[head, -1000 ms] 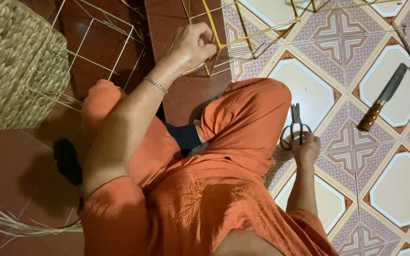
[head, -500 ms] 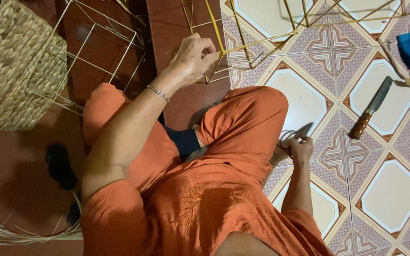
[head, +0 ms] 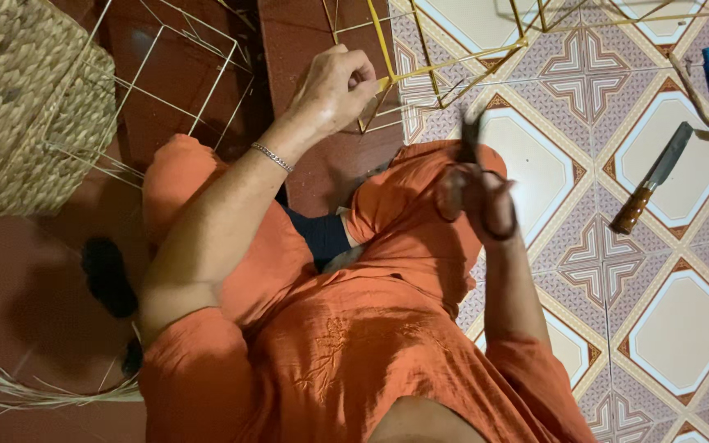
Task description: The person sits on the floor and wraps yellow tape around the joints of a wire basket frame to secure them. They use scissors to cut the tape after each application.
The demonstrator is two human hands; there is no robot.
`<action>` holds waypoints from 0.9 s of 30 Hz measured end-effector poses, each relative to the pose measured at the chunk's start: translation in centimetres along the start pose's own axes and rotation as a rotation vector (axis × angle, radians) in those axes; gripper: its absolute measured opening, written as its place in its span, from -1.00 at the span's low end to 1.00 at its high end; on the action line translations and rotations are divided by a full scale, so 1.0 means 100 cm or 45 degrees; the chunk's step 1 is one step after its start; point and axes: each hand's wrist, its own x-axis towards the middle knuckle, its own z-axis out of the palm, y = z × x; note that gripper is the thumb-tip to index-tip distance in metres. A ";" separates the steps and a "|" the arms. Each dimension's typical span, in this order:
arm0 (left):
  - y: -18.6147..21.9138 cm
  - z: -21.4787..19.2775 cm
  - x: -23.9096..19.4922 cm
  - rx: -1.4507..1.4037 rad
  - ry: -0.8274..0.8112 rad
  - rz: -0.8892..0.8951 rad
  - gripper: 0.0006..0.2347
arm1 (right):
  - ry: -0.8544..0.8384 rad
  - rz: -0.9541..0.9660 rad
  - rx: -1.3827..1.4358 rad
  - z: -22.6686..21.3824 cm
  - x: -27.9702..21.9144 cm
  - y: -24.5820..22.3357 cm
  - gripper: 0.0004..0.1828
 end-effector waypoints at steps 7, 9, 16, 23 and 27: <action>-0.001 0.003 0.000 0.002 0.017 0.010 -0.88 | -0.181 0.090 -0.548 0.057 0.050 -0.016 -0.06; -0.002 0.003 0.001 0.015 0.039 0.044 -0.86 | -0.140 0.187 -0.505 0.059 0.056 -0.017 -0.20; 0.001 0.000 0.001 -0.050 0.102 0.074 -0.84 | -0.101 0.147 -0.589 0.055 0.065 -0.010 -0.41; -0.005 0.000 0.004 -0.068 0.027 0.046 -0.81 | -0.091 0.117 -0.601 0.064 0.057 -0.019 -0.39; -0.009 0.003 0.008 -0.109 -0.050 -0.059 -0.84 | -0.073 0.069 -0.688 0.067 0.068 -0.020 -0.34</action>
